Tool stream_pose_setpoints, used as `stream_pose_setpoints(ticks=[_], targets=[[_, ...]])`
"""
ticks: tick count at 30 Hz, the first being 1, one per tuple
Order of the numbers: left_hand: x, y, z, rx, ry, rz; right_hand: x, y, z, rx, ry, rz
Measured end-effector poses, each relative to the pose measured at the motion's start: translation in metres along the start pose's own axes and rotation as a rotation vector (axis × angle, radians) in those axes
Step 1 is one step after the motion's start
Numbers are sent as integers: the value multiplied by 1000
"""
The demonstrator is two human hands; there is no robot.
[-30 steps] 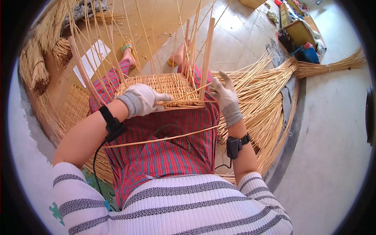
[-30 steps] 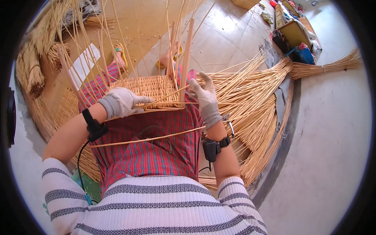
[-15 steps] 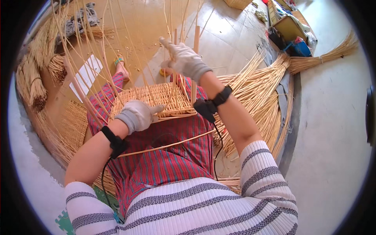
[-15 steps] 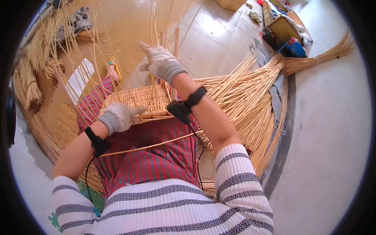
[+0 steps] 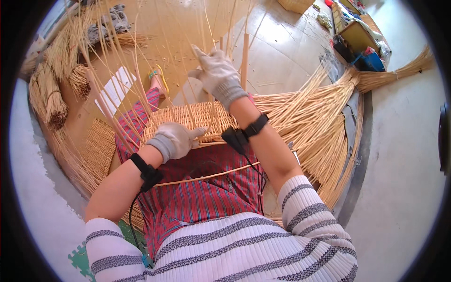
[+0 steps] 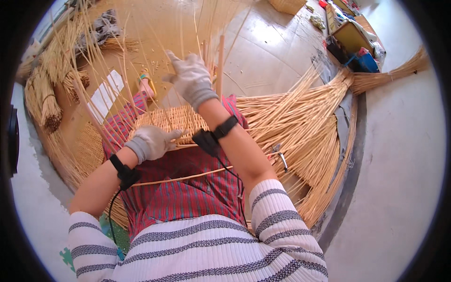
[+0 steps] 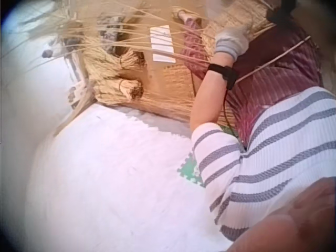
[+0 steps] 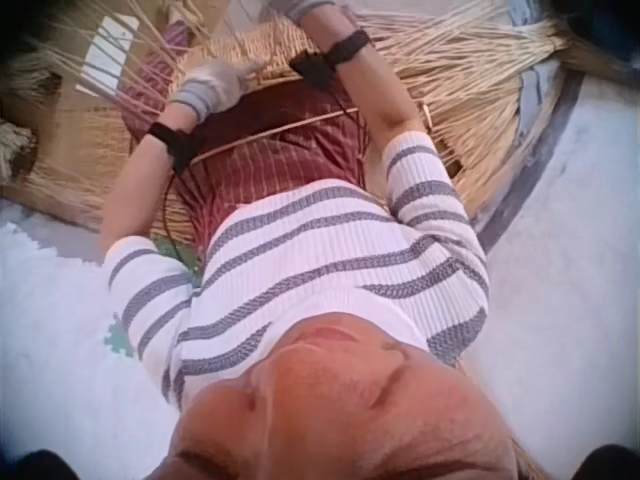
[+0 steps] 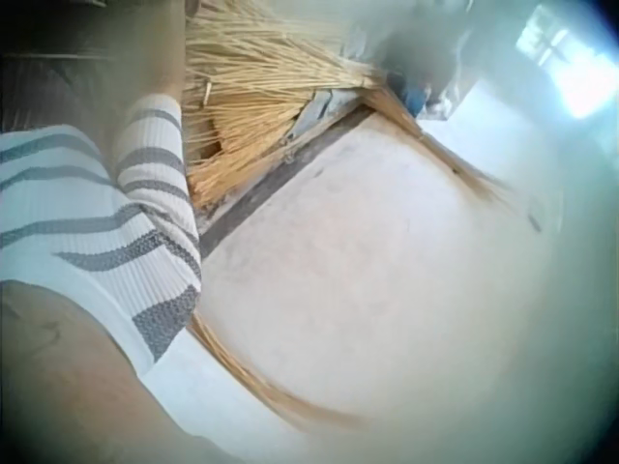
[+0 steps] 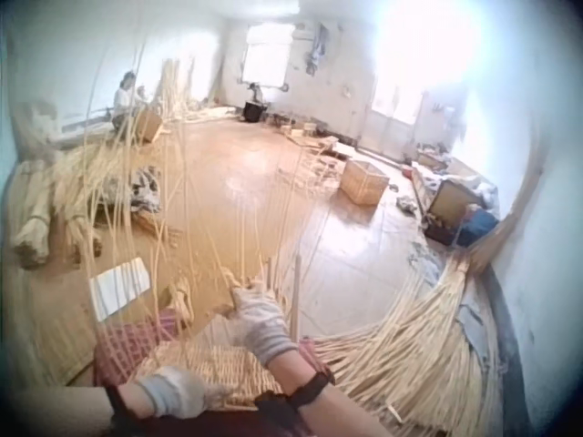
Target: Weaving a wicker basket using straw/reeds, a mallet, and shears.
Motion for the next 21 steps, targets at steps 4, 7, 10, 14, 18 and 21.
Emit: stream_pose_setpoints(ticks=[4,7,10,14,18,21], targets=[[12,9,-2,-102,42,4,53,-25,-2,-113,93,-432],[11,7,1,-91,35,13,54,5,-2,-697,35,-538],[12,8,-3,-113,43,-3,47,7,-11,-489,197,-372],[12,4,-5,-67,16,-24,23,-11,17,97,174,-25],[4,-4,0,81,-41,-77,15,22,81,263,214,-296],[2,3,2,87,-39,-36,101,5,119,296,-319,-470]])
Point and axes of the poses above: each hand's wrist, its own z-axis away from the middle knuckle, its own y-axis out of the back of the hand, x = y × z, the point moved 1 cm from there along -z, towards the middle knuckle, and after that the axes turned 9 degrees about -y, right-handed, at the moved point
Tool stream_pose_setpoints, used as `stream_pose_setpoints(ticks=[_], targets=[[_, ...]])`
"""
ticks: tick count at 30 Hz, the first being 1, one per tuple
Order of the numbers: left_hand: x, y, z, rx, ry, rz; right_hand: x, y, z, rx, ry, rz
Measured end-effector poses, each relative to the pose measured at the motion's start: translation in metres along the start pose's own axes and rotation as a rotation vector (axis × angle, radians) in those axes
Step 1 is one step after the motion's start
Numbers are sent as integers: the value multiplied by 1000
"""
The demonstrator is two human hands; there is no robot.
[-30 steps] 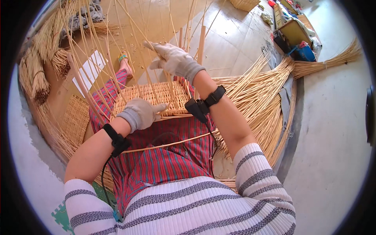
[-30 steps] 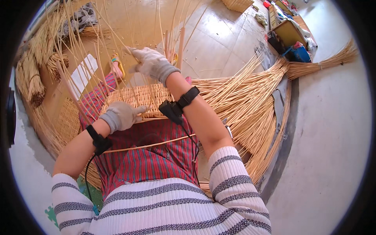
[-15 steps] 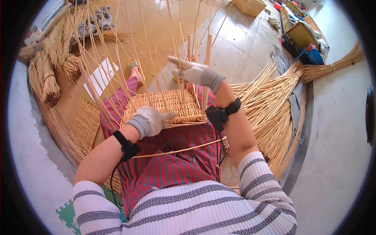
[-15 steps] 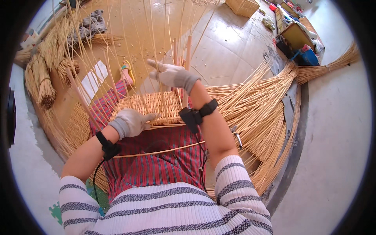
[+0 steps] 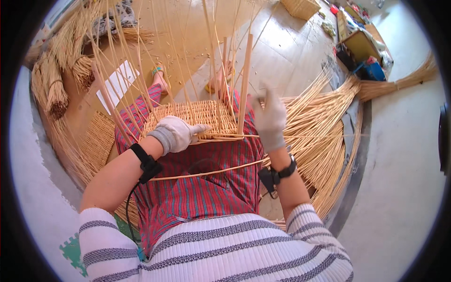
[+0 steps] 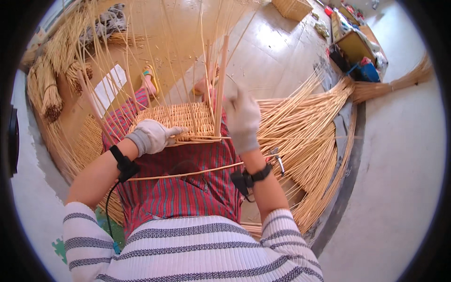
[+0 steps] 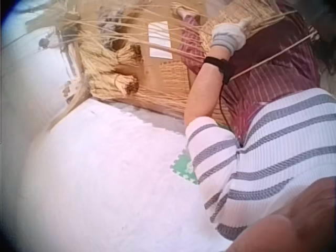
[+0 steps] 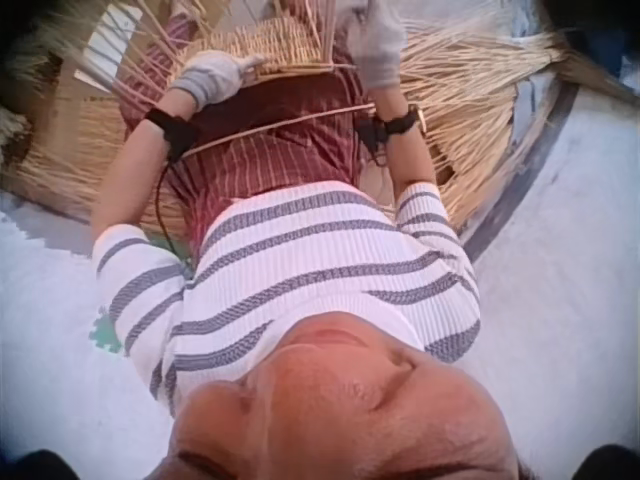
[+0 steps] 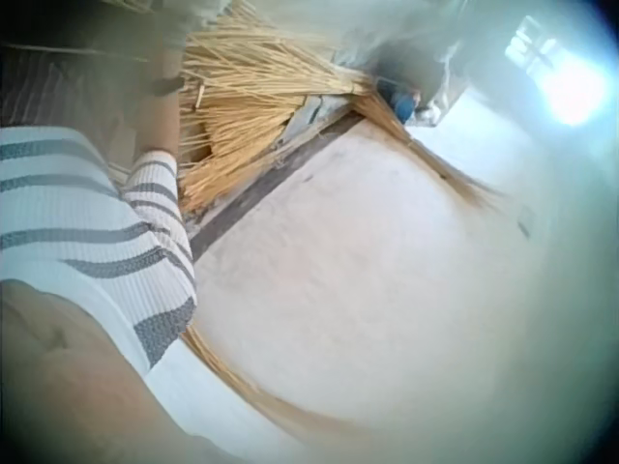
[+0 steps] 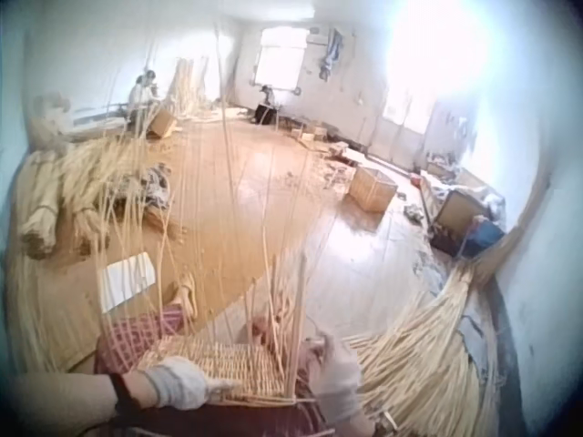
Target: Weaving a wicker basket using straw/reeds, a mallet, and shears.
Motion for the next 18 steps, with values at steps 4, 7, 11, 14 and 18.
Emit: stream_pose_setpoints(ticks=[4,7,11,14,18], targets=[[8,0,1,-65,37,-45,16,-14,69,-1,641,451],[40,0,6,13,144,-36,10,-36,79,-78,642,404],[39,-28,-11,8,234,-24,16,-53,75,-147,695,389],[41,-32,-15,3,203,-76,12,-53,76,-126,728,519],[39,-42,-20,-11,207,-157,9,-62,87,-211,597,717]])
Point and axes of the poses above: each hand's wrist, its own z-axis away from the middle knuckle, its own y-axis out of the back of the hand, x = y × z, the point moved 1 cm from there along -z, towards the middle knuckle, and after that the axes turned 9 degrees about -y, right-handed, at the moved point
